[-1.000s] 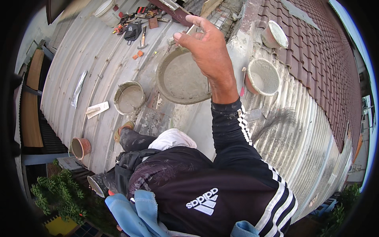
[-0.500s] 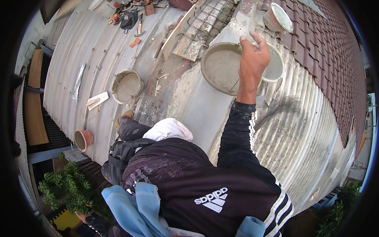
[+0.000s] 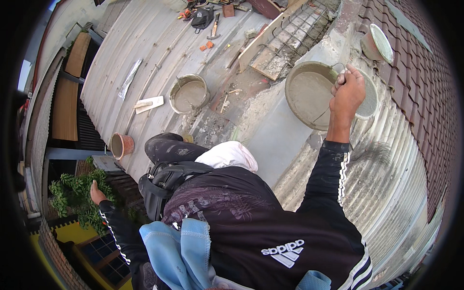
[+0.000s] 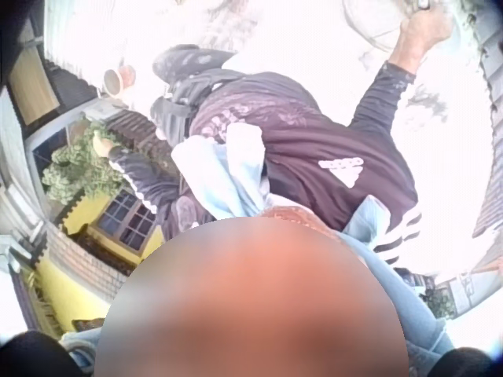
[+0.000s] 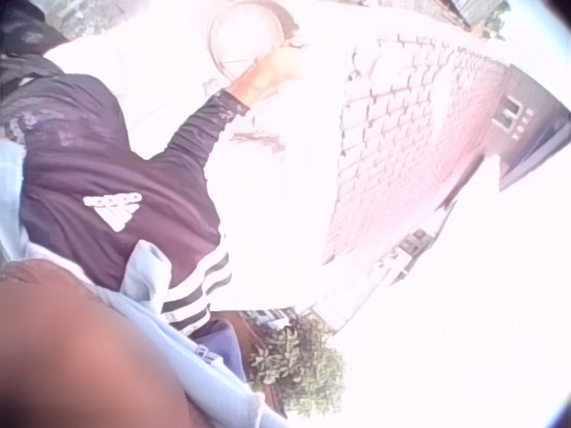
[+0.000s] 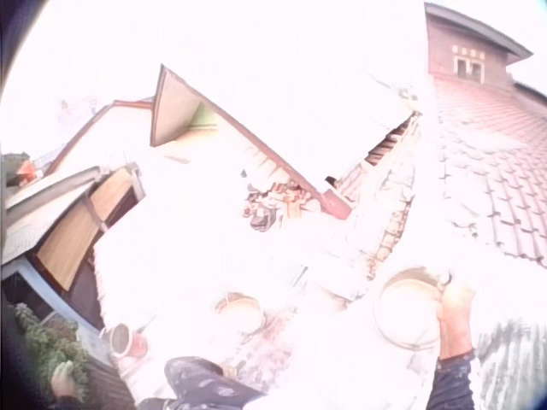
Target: The person pours cement from buckets onto a roof ridge and spreads it with a trowel. They repeatedly refill buckets, pour the cement, and smooth the surface along the ridge.
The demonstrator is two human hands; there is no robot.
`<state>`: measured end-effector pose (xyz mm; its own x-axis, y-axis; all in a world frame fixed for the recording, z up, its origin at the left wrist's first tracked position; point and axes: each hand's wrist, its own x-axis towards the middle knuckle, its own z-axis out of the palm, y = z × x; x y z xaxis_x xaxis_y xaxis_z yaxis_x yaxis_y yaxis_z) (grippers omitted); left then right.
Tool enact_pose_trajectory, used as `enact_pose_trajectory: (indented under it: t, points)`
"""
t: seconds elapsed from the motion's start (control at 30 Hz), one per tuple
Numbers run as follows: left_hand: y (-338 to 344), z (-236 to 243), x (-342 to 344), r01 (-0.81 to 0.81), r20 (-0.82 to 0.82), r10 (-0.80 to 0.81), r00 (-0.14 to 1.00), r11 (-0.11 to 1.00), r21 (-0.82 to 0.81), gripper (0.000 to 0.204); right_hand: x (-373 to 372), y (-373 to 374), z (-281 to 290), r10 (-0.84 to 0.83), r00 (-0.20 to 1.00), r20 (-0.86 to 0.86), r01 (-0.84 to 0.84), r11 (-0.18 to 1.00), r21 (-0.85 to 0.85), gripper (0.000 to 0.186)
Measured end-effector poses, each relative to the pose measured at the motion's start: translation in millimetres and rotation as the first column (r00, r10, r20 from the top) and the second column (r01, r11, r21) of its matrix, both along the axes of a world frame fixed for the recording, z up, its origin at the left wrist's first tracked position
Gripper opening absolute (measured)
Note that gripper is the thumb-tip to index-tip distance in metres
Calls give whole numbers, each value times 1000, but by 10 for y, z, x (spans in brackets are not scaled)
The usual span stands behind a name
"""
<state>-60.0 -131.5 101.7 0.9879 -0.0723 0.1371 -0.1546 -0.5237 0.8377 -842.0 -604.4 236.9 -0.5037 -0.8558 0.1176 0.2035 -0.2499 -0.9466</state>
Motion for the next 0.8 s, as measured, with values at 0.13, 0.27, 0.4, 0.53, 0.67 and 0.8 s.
enact_pose_trajectory:
  t: [0.13, 0.27, 0.4, 0.53, 0.67, 0.8]
  points:
    - [-108, 96, -54, -1, -14, -1, 1000, 991, -131, 70, 6, -55, -30, 26, 1000, -13, -26, 1000, -2, 30]
    - [358, 64, 169, -26, -22, 23, 999, 994, -103, 67, 39, -106, -64, -13, 1000, -25, 12, 1000, -9, 28]
    - [1299, -75, 303, -95, -55, 95, 994, 995, 16, 65, 63, -101, -81, -34, 999, -38, 32, 998, -48, 31]
    - [2261, -368, -119, -137, -98, 167, 981, 956, 259, 56, 30, -67, -83, -55, 997, -61, 54, 998, -12, 33]
    - [2516, -899, -894, 32, -262, 224, 939, 699, 715, 43, -49, -38, -88, -47, 999, -25, 47, 999, 14, 39]
    - [2063, -1393, -1692, 241, -388, 77, 918, 670, 702, 43, -136, -7, -88, 2, 1000, -31, -2, 1000, 30, 42]
